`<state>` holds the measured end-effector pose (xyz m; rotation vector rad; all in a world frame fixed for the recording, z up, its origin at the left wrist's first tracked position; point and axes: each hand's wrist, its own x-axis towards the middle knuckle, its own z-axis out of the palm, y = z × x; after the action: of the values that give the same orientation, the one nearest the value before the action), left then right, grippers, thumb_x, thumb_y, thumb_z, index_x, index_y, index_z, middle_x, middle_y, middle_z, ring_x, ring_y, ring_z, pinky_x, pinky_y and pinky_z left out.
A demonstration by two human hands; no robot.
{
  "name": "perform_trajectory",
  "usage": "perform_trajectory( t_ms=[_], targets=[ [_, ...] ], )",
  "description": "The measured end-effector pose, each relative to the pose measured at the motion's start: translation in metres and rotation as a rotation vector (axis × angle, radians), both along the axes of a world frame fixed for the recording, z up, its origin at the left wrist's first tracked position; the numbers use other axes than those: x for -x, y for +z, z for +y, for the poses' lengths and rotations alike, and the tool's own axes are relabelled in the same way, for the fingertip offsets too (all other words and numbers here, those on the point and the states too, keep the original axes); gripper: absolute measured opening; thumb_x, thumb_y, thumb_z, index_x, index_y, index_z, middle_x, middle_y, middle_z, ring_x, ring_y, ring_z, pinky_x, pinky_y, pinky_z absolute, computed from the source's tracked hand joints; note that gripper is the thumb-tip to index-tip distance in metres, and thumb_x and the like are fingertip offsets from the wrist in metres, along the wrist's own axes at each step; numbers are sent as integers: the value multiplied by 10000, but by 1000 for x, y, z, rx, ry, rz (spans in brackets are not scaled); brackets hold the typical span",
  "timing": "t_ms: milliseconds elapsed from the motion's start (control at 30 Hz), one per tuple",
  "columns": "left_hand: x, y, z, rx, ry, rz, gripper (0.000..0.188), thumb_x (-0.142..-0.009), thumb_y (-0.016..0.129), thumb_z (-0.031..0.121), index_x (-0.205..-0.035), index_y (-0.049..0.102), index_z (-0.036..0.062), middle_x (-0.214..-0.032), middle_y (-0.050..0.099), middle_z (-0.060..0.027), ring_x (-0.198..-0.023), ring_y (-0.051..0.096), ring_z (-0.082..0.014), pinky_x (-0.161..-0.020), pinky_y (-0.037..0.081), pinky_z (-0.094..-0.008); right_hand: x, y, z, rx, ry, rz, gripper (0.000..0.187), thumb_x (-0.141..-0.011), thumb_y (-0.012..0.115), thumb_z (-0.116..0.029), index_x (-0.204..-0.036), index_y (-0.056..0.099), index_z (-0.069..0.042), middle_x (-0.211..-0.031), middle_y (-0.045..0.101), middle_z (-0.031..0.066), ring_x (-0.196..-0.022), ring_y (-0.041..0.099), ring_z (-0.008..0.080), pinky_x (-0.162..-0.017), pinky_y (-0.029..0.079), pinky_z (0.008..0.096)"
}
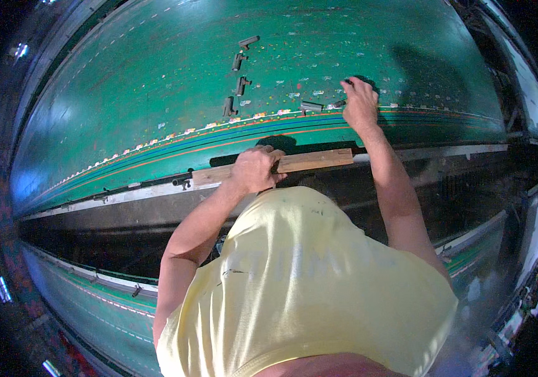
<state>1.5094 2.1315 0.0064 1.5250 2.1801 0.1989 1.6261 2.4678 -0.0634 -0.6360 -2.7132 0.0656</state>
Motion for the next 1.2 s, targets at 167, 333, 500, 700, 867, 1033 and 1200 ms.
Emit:
perform_trajectory(
  t_ms=[167,333,500,700,867,1033,1200],
  targets=[
    [-1,-26,-5,-114,-11,-25,560,-902,862,438,-1337,743,106,-1173,764,-164,-1167,731,-397,-997,606,-521,26,-3,-50,140,208,-234,352,-898,803,-151,-1242,773,-88,-1286,720,105,-1274,645,341,-1036,521,526],
    [19,-25,-31,-156,2,-52,553,-858,895,408,-1298,766,99,-1108,761,-161,-1106,744,-403,-947,607,-519,24,-9,-48,352,86,-106,243,-936,842,-200,-1134,771,-78,-1168,750,126,-1078,724,374,-951,576,521],
    [35,-30,-60,-157,91,-50,585,-837,920,406,-1317,764,109,-1092,755,-167,-1061,753,-400,-903,604,-526,-34,23,-53,705,72,238,287,-940,863,-101,-1212,774,-79,-1057,751,100,-914,756,250,-854,597,366],
    [33,-25,-53,-147,113,-83,573,-817,938,371,-1306,777,119,-1122,775,-167,-1055,760,-399,-900,606,-506,-123,-5,-79,924,-103,427,348,-893,868,39,-1216,767,-39,-1103,775,107,-937,766,232,-822,615,359],
    [31,-22,-54,-161,120,-83,531,-811,936,315,-1290,788,140,-1133,780,-171,-1043,761,-410,-897,605,-510,-135,-19,-113,740,-110,429,402,-912,772,162,-1258,752,-41,-1073,756,76,-885,753,125,-769,616,299],
    [30,-20,-55,-180,120,-72,541,-805,943,274,-1304,786,137,-1139,780,-171,-1056,761,-412,-906,606,-512,-129,-8,-133,767,-115,433,398,-913,782,147,-1262,750,-40,-1078,733,103,-878,764,176,-759,619,310],
    [27,-20,-55,-174,138,-66,559,-796,955,267,-1307,783,119,-1155,777,-181,-1069,761,-413,-910,607,-511,-128,-15,-136,746,-103,395,409,-916,763,160,-1278,739,-30,-1096,718,121,-949,798,220,-788,642,333]
  ],
)
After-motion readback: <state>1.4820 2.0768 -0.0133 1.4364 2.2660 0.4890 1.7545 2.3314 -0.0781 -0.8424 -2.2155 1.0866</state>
